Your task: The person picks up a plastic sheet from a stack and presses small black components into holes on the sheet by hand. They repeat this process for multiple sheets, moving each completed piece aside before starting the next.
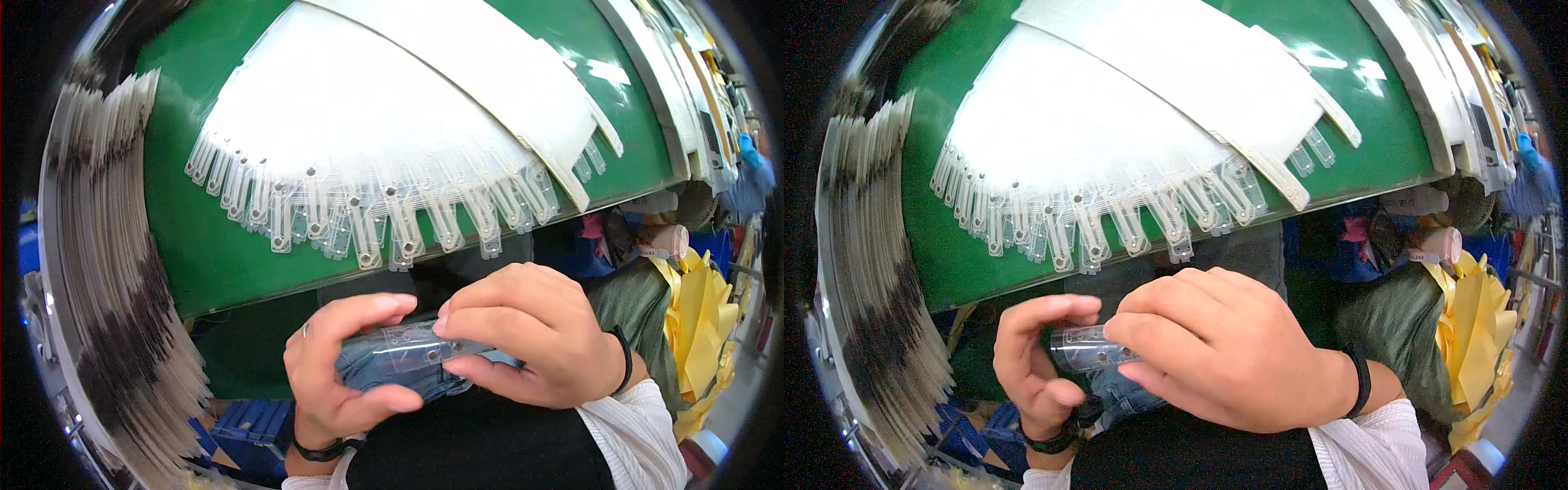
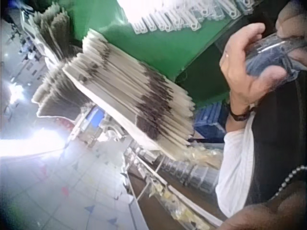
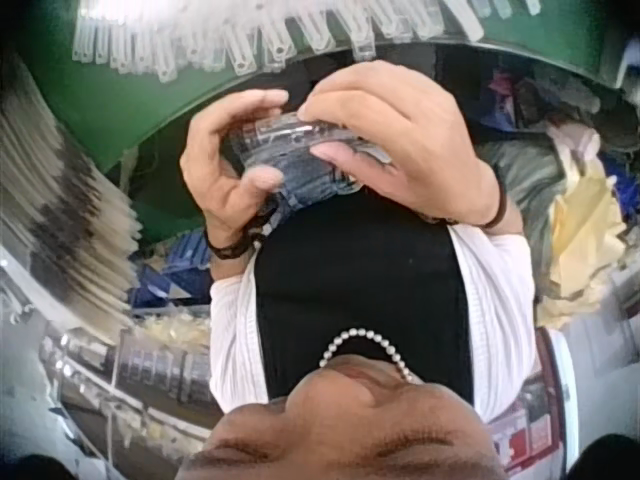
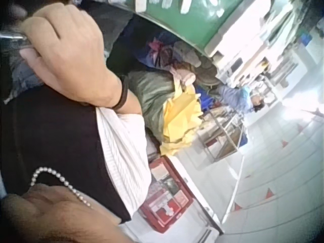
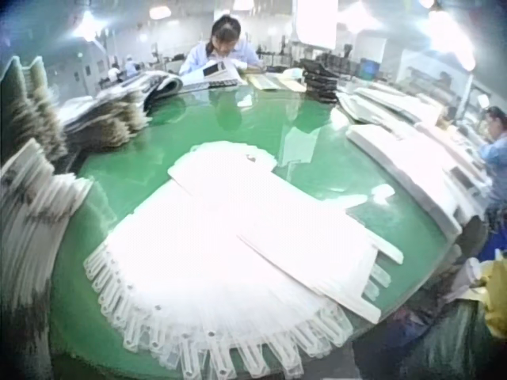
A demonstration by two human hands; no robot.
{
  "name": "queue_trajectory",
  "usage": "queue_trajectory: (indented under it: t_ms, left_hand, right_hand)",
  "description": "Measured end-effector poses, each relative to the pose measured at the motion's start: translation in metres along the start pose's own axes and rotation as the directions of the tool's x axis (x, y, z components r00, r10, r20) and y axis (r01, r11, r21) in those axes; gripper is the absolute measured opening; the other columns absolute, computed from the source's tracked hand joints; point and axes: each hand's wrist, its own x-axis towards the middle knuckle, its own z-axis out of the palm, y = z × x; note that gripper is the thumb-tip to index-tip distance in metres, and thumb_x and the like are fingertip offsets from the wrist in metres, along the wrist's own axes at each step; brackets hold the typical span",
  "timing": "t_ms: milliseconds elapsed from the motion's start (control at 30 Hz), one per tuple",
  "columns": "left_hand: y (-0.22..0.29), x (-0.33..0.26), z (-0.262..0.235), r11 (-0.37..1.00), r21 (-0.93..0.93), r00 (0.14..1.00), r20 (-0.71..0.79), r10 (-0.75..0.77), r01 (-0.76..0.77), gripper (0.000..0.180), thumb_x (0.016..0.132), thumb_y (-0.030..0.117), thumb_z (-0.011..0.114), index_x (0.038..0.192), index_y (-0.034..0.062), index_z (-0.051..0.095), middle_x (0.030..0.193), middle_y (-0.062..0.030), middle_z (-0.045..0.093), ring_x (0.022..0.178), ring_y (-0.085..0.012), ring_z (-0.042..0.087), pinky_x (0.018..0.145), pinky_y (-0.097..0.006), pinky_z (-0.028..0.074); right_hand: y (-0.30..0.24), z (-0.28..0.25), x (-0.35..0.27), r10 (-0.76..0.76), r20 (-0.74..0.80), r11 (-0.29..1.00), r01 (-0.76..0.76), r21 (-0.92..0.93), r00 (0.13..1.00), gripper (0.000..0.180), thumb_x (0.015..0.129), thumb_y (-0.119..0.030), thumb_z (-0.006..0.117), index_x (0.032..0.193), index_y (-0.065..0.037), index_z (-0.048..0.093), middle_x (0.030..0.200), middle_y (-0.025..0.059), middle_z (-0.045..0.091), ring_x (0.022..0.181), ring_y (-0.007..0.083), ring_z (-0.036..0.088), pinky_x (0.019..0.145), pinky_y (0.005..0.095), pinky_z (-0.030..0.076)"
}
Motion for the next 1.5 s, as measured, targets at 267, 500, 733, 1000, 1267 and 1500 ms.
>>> queue_trajectory:
  t_ms: [267, 500, 733, 1000, 1267, 1500]
  left_hand:
    - [0.002, -0.003, 0.003, 0.960, 0.240, 0.976, 0.191, 0.101, -0.146, 0.019, 0.072, 0.016, 0.083, 0.075, 0.0015, 0.070, 0.072, -0.0096, 0.070, 0.063, -0.0228, 0.069, 0.060, -0.029, 0.055]
    - [0.008, 0.001, 0.009, 0.967, 0.216, 0.974, 0.208, 0.093, -0.139, 0.019, 0.073, 0.016, 0.082, 0.074, 0.0019, 0.069, 0.069, -0.0085, 0.068, 0.061, -0.0219, 0.068, 0.056, -0.029, 0.054]
    - [0.014, 0.007, 0.011, 0.918, 0.376, 0.981, 0.185, 0.059, -0.126, 0.022, 0.074, 0.020, 0.081, 0.080, 0.0019, 0.070, 0.071, -0.0101, 0.068, 0.062, -0.0230, 0.068, 0.057, -0.031, 0.054]
    - [0.015, 0.018, 0.012, 0.891, 0.401, 0.965, 0.229, 0.128, -0.214, 0.025, 0.073, 0.024, 0.082, 0.077, 0.0029, 0.069, 0.069, -0.0093, 0.066, 0.060, -0.0231, 0.067, 0.057, -0.030, 0.054]
    - [0.023, 0.040, 0.017, 0.681, 0.645, 0.934, 0.303, 0.191, -0.349, 0.034, 0.079, 0.042, 0.073, 0.079, 0.0086, 0.065, 0.098, -0.0077, 0.070, 0.099, -0.0286, 0.064, 0.082, -0.040, 0.046]
    - [0.015, 0.036, 0.002, 0.540, 0.775, 0.936, 0.345, 0.072, -0.328, 0.043, 0.084, 0.052, 0.064, 0.075, 0.0106, 0.062, 0.114, -0.0054, 0.070, 0.124, -0.0313, 0.054, 0.104, -0.046, 0.032]
  right_hand:
    - [0.005, 0.003, -0.013, -0.031, 0.036, 0.997, 0.033, -0.065, 0.999, 0.015, 0.082, -0.020, 0.071, 0.085, -0.008, 0.063, 0.079, 0.0033, 0.059, 0.069, 0.0205, 0.061, 0.059, 0.0335, 0.045]
    - [0.010, 0.000, -0.017, 0.043, 0.086, 0.998, -0.046, 0.032, 0.995, 0.016, 0.081, -0.018, 0.072, 0.088, -0.005, 0.065, 0.083, 0.0072, 0.065, 0.072, 0.0247, 0.065, 0.064, 0.0329, 0.051]
    - [0.007, -0.006, -0.013, 0.071, -0.066, 0.983, -0.058, 0.176, 0.995, 0.022, 0.079, -0.015, 0.074, 0.095, -0.003, 0.065, 0.103, 0.0111, 0.063, 0.086, 0.0277, 0.065, 0.072, 0.0347, 0.053]
    - [0.008, -0.010, -0.011, 0.019, -0.135, 0.991, -0.001, 0.133, 0.991, 0.016, 0.076, -0.007, 0.074, 0.088, -0.004, 0.063, 0.098, 0.0082, 0.063, 0.085, 0.0263, 0.062, 0.071, 0.0354, 0.049]
    - [0.017, -0.031, -0.001, 0.144, -0.172, 0.987, -0.129, 0.097, 0.975, 0.018, 0.073, -0.001, 0.074, 0.086, -0.006, 0.064, 0.104, 0.0121, 0.063, 0.101, 0.0283, 0.060, 0.088, 0.0376, 0.047]
    - [0.030, -0.027, 0.023, 0.076, -0.202, 0.997, -0.076, 0.003, 0.976, 0.015, 0.072, 0.000, 0.072, 0.084, -0.005, 0.064, 0.109, 0.0146, 0.063, 0.110, 0.0332, 0.057, 0.094, 0.0411, 0.044]
